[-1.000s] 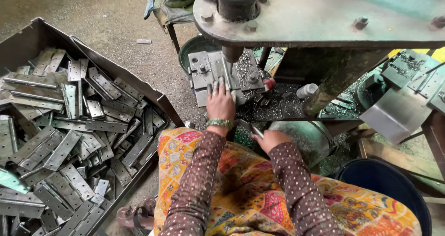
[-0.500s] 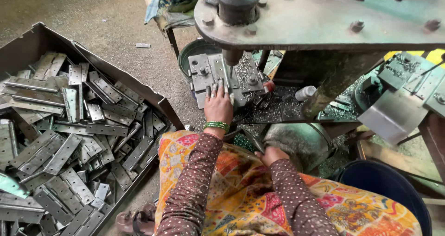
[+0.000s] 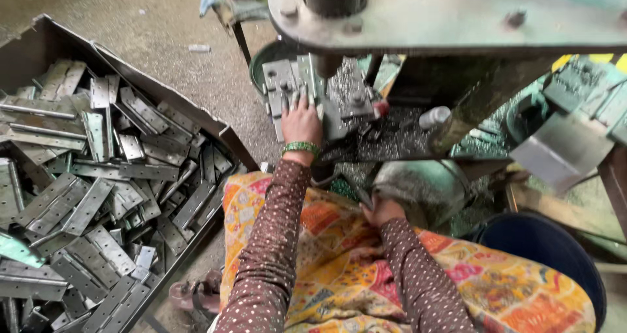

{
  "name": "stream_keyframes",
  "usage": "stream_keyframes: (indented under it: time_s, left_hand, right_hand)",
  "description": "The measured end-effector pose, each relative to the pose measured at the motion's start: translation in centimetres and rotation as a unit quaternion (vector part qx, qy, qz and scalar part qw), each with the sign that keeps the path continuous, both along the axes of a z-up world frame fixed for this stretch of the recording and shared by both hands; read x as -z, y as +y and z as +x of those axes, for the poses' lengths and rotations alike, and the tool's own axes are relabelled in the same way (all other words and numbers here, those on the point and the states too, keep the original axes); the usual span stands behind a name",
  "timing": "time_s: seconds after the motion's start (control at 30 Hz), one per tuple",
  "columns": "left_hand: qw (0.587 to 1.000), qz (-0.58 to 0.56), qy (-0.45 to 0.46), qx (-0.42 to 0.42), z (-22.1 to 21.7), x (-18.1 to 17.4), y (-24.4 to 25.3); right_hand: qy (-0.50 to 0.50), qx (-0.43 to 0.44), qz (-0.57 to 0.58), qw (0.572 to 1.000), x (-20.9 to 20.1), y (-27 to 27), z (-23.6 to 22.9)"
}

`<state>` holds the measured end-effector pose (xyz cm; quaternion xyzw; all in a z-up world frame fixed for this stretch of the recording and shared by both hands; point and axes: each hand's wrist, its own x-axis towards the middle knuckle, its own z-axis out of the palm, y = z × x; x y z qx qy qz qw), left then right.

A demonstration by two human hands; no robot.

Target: The person picks metal parts from a bin, places them under a drill press, and operates the machine to drill holes. The person then removes the parts and places them back into the bin, repeating the process.

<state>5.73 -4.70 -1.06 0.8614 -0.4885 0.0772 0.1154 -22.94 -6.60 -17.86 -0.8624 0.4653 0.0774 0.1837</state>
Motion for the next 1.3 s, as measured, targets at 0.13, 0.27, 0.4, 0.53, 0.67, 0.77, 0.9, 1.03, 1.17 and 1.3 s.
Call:
stream_keyframes:
  time_s: [0.13,0.27,0.4,0.53,0.67,0.77,0.9,1.03,1.17,1.3]
  left_hand:
    - [0.992,-0.01,0.119,0.045,-0.9,-2.9,2.1]
    - [0.969,-0.234,-0.021,0.079,-0.5,-3.6,10.9]
    - [0.965,-0.25,-0.014,-0.084,2.4,-1.1,21.1]
    - [0.95,-0.144,0.019,-0.278,7.4,3.3,31.3]
    - [0.819,-0.143,0.034,-0.555,11.4,7.9,39.1]
    - [0.797,-0.084,0.001,-0.598,13.3,11.5,42.5]
    - [0.841,-0.006,-0.139,-0.523,14.8,15.6,44.3]
    - [0.818,-0.079,0.065,-0.566,16.3,15.0,45.4]
    - [0.82,-0.113,0.022,-0.56,15.4,10.0,44.6]
    - [0.88,-0.228,0.067,-0.412,12.2,2.7,37.6]
  right_hand:
    - [-0.069,-0.019,-0.031,0.997,-2.2,-0.8,-1.0]
    - [-0.304,-0.113,-0.204,0.924,-8.2,0.3,-0.4]
    - [-0.319,-0.076,-0.19,0.925,-12.9,1.0,-1.6]
    - [-0.323,-0.083,-0.206,0.92,-14.9,1.6,-0.9]
    - [-0.309,-0.102,-0.233,0.916,-15.1,1.7,-0.7]
    - [-0.307,-0.074,-0.207,0.926,-14.8,1.6,-1.1]
    - [-0.3,-0.065,-0.201,0.93,-15.3,2.0,-1.0]
    - [-0.283,-0.065,-0.211,0.933,-16.0,2.4,-0.7]
    - [-0.315,-0.07,-0.19,0.927,-15.6,1.8,0.1]
    - [-0.311,-0.046,-0.186,0.931,-15.2,1.7,0.4]
